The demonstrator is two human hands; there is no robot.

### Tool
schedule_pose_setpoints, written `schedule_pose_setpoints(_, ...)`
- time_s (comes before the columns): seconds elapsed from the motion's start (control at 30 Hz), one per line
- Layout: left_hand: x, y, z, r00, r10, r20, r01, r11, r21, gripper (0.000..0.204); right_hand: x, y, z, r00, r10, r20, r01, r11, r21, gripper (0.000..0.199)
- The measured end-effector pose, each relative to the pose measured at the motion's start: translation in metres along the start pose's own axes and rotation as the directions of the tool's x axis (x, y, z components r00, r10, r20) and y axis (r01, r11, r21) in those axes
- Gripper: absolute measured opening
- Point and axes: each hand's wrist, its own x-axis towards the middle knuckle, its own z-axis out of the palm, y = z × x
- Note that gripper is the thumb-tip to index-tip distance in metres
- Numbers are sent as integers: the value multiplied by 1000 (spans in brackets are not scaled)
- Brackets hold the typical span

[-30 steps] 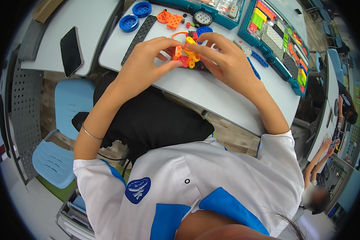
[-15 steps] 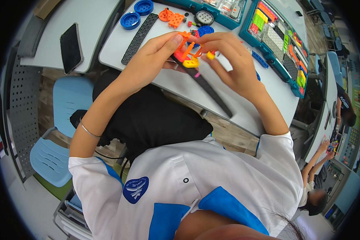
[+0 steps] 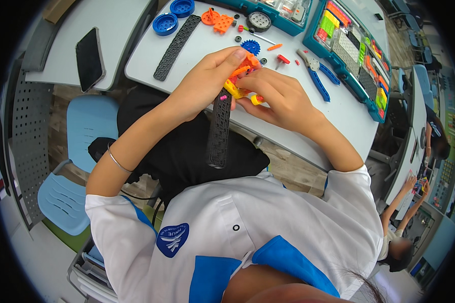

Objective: The person assembles a mechanical model using colorful plastic parts and gears. They connect beams, axles, and gears, then use a blue plastic tool to tighten or adjust components on the table.

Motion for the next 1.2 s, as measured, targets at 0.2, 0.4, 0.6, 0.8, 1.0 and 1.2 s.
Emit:
schedule_pose_setpoints(0.2,4,-4,0,994,107,-35,-104,992,73,44,2,3,-4,1000,3,-18,-1,994,109,31)
schedule_pose_setpoints(0.4,6,-3,-5,997,69,-39,-68,998,19,44,2,3,-1,994,-76,-76,73,997,-36,25)
schedule_pose_setpoints(0.6,5,-2,-4,998,31,-54,-31,1000,7,46,4,-2,-3,996,-29,-84,31,999,22,25)
schedule_pose_setpoints(0.8,0,12,-2,1000,11,8,-11,1000,-22,47,4,-2,-8,989,126,-75,-105,964,244,23)
schedule_pose_setpoints(1.0,9,-4,-3,943,320,-94,-283,917,281,41,22,-11,-23,876,442,192,-482,810,333,27)
schedule_pose_setpoints(1.2,16,-4,-11,927,351,-132,-271,870,413,42,19,-9,-23,917,388,93,-393,835,385,28)
